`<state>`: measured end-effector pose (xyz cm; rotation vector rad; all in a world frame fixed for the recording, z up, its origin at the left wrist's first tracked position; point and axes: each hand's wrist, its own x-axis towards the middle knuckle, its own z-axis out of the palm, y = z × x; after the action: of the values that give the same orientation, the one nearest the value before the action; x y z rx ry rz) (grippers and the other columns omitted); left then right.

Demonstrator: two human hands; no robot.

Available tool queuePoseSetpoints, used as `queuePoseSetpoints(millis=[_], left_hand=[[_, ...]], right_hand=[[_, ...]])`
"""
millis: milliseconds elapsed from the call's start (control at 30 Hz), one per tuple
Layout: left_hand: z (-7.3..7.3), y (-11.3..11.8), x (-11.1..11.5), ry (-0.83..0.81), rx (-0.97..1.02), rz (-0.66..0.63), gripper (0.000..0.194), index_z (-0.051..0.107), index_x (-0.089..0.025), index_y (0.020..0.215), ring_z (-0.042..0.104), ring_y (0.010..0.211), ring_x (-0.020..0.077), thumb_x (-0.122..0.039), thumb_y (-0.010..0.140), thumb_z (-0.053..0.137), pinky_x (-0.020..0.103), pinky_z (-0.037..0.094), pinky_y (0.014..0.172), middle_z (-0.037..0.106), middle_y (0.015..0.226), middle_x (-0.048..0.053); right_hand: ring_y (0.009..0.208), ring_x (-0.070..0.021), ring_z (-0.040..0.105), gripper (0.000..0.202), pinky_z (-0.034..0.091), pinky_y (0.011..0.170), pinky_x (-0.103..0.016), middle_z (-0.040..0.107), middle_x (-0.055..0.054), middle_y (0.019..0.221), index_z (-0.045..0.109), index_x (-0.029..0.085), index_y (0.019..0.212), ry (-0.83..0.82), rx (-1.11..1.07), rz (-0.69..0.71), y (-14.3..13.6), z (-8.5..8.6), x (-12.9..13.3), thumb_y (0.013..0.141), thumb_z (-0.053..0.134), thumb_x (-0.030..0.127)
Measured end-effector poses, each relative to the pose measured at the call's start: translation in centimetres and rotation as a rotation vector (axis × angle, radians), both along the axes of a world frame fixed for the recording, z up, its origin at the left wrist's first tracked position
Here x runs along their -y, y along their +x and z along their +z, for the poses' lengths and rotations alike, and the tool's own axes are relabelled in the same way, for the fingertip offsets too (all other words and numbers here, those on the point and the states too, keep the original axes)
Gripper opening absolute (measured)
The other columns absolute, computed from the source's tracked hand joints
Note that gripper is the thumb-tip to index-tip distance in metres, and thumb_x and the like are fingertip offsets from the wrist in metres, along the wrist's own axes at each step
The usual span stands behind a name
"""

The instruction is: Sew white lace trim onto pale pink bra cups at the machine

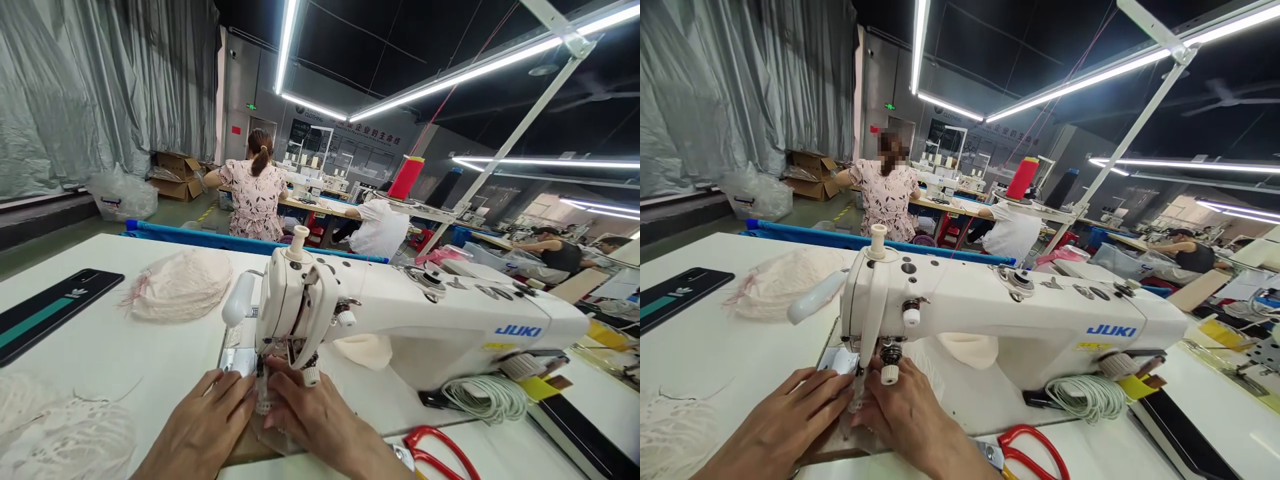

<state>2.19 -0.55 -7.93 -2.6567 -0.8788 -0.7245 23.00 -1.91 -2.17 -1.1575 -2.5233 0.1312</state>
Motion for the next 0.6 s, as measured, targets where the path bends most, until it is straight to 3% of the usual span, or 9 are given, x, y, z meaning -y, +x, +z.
queuePoseSetpoints(millis=[133, 267, 333, 400, 467, 600], left_hand=[[0.5, 0.0, 0.2, 0.049, 0.06, -0.028, 0.021, 0.063, -0.019, 0.104, 0.055, 0.1, 0.0196, -0.022, 0.09, 0.047, 0.034, 0.03, 0.095, 0.067, 0.105, 0.005], [0.7, 0.5, 0.7, 0.061, 0.201, -0.101, 0.035, 0.065, -0.018, 0.098, 0.056, 0.104, 0.017, -0.014, 0.097, 0.03, 0.034, 0.028, 0.099, 0.07, 0.098, 0.005], [0.6, 0.7, 0.7, 0.029, 0.259, -0.137, 0.038, 0.064, -0.018, 0.096, 0.057, 0.103, 0.0154, -0.016, 0.099, 0.027, 0.034, 0.027, 0.101, 0.071, 0.095, 0.004], [0.3, 0.8, 0.6, 0.006, 0.285, -0.14, 0.037, 0.064, -0.018, 0.097, 0.057, 0.104, 0.0153, -0.018, 0.1, 0.028, 0.034, 0.027, 0.101, 0.071, 0.096, 0.004], [-0.2, 0.9, 0.4, -0.007, 0.284, -0.128, 0.033, 0.064, -0.018, 0.098, 0.058, 0.104, 0.0154, -0.017, 0.099, 0.031, 0.035, 0.028, 0.102, 0.07, 0.097, 0.004], [-1.2, 0.6, 0.6, -0.063, 0.213, -0.072, 0.032, 0.065, -0.02, 0.098, 0.058, 0.105, 0.0164, -0.012, 0.096, 0.034, 0.037, 0.029, 0.103, 0.07, 0.097, 0.003]], right_hand=[[0.109, -0.0243, 0.057, 0.031, 0.051, 0.081, -0.032, 0.061, -0.012, 0.12, 0.057, 0.018, 0.089, 0.032, -0.017, 0.034, 0.0, -0.3, 0.4, 0.085, 0.059, 0.049], [0.092, -0.0217, 0.06, 0.044, 0.05, 0.076, -0.031, 0.065, -0.009, 0.099, 0.057, 0.017, 0.093, 0.036, -0.031, 0.126, 0.0, -0.8, 1.3, 0.079, 0.06, 0.058], [0.084, -0.0201, 0.059, 0.033, 0.049, 0.072, -0.031, 0.063, -0.008, 0.093, 0.056, 0.017, 0.089, 0.058, -0.027, 0.14, 0.0, -1.1, 1.6, 0.085, 0.059, 0.05], [0.079, -0.0186, 0.056, 0.016, 0.048, 0.068, -0.03, 0.063, -0.007, 0.088, 0.056, 0.016, 0.083, 0.094, -0.023, 0.153, -0.2, -1.4, 1.7, 0.091, 0.054, 0.03], [0.074, -0.0176, 0.055, 0.014, 0.047, 0.067, -0.03, 0.063, -0.006, 0.083, 0.056, 0.016, 0.081, 0.138, -0.037, 0.182, -0.3, -1.6, 1.7, 0.091, 0.048, 0.015], [0.079, -0.0186, 0.056, 0.018, 0.048, 0.072, -0.032, 0.066, -0.008, 0.089, 0.056, 0.013, 0.082, 0.225, -0.097, 0.242, -0.6, -1.9, 1.6, 0.093, 0.042, 0.01]])
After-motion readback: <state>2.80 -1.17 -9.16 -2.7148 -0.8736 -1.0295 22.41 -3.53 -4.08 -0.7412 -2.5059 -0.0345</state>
